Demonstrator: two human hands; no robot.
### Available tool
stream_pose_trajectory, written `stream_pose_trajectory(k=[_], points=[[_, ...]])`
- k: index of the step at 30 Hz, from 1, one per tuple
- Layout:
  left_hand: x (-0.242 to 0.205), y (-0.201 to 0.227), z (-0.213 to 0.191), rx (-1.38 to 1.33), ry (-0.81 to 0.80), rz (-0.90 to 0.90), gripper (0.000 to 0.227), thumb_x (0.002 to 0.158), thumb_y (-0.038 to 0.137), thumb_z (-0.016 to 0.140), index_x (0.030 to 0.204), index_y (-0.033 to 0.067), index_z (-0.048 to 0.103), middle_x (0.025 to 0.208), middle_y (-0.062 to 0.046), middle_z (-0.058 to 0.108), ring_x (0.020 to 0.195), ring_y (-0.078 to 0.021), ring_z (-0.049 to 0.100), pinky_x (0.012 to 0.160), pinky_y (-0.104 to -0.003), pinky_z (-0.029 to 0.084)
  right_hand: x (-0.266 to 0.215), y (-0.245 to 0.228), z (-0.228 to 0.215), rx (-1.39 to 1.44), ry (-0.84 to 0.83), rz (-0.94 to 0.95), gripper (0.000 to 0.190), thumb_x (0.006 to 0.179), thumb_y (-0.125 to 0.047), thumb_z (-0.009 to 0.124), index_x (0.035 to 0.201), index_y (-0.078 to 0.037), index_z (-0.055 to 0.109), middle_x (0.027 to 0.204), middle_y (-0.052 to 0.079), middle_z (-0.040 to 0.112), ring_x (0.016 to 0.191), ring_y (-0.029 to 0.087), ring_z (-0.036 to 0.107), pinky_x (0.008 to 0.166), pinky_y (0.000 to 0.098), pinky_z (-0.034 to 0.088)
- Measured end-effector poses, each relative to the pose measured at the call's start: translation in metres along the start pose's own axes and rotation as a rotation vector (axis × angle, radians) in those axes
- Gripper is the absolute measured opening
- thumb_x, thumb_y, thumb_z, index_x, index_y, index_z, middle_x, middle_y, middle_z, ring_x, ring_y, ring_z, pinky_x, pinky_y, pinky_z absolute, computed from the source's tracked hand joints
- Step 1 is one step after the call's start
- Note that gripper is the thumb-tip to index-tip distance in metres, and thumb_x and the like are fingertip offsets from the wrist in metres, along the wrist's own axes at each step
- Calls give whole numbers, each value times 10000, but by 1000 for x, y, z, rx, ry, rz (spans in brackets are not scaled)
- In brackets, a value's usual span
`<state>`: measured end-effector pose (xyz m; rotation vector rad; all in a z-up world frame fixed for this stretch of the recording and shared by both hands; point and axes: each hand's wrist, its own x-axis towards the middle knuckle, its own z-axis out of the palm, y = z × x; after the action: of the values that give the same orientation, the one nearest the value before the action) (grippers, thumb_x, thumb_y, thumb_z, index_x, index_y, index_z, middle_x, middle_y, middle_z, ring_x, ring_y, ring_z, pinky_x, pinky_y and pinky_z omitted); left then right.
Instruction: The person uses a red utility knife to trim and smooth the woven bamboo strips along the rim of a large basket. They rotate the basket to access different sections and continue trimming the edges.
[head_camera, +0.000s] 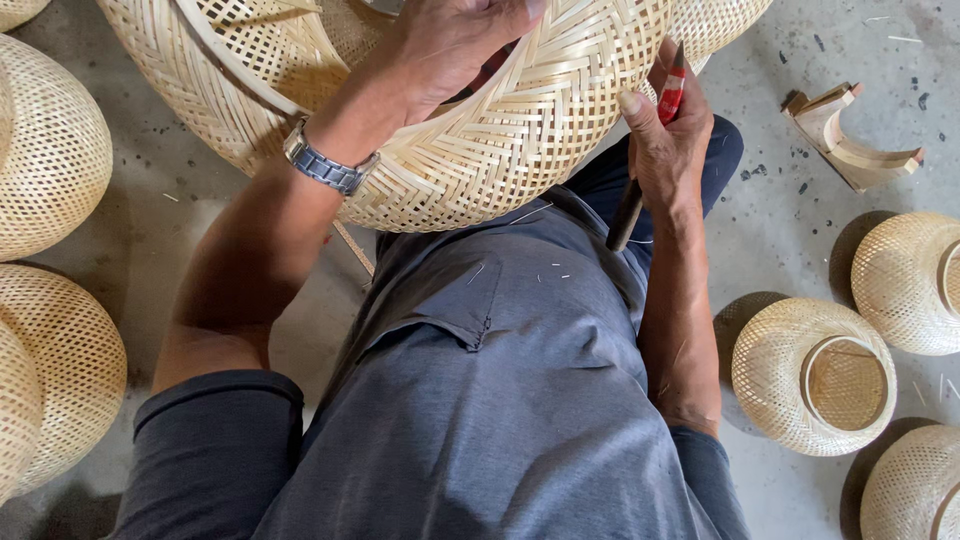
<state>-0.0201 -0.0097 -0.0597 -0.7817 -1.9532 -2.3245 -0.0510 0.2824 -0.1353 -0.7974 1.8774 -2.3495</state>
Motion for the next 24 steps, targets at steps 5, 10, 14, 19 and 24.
stream_pose_trajectory(k=[5, 10, 14, 19, 24], points=[[1, 23, -8, 423, -101, -216, 336, 1141, 279, 604, 1067, -45, 648, 932, -151, 633, 806, -178, 643, 696, -288, 572, -3, -3, -1, -4, -21, -4, 771, 1051, -213, 771, 1610, 64, 320, 1651, 239, 443, 1546, 314, 474, 1327, 453, 444], [6, 31, -17, 579, -253, -251, 276, 1116, 275, 597, 1111, 11, 678, 906, -98, 682, 754, -147, 650, 657, -263, 563, 2, -3, 6, -64, 0, -40, 695, 1092, -253, 733, 1594, 68, 375, 1597, 213, 525, 1445, 272, 538, 1245, 405, 454], [15, 22, -20, 138, -178, -389, 308, 1044, 302, 583, 1233, 79, 684, 1018, 6, 767, 852, -77, 742, 714, -233, 625, -1, -13, 16, -275, 111, 25, 710, 1101, -346, 672, 1570, 101, 381, 1550, 246, 566, 1459, 294, 557, 1253, 417, 445], [9, 26, -44, 227, -69, -374, 318, 1043, 309, 582, 1238, 78, 680, 1028, 3, 763, 866, -81, 738, 726, -237, 622, -22, -45, 24, -416, 113, 54, 745, 1104, -389, 625, 1559, 125, 334, 1533, 297, 534, 1455, 348, 555, 1226, 436, 458], [19, 19, -46, 286, 42, -324, 328, 1042, 317, 581, 1243, 76, 676, 1038, 0, 758, 879, -85, 734, 737, -241, 620, -23, -64, 20, -501, 197, -60, 712, 1129, -384, 604, 1592, 79, 323, 1555, 324, 484, 1486, 387, 522, 1225, 468, 513]])
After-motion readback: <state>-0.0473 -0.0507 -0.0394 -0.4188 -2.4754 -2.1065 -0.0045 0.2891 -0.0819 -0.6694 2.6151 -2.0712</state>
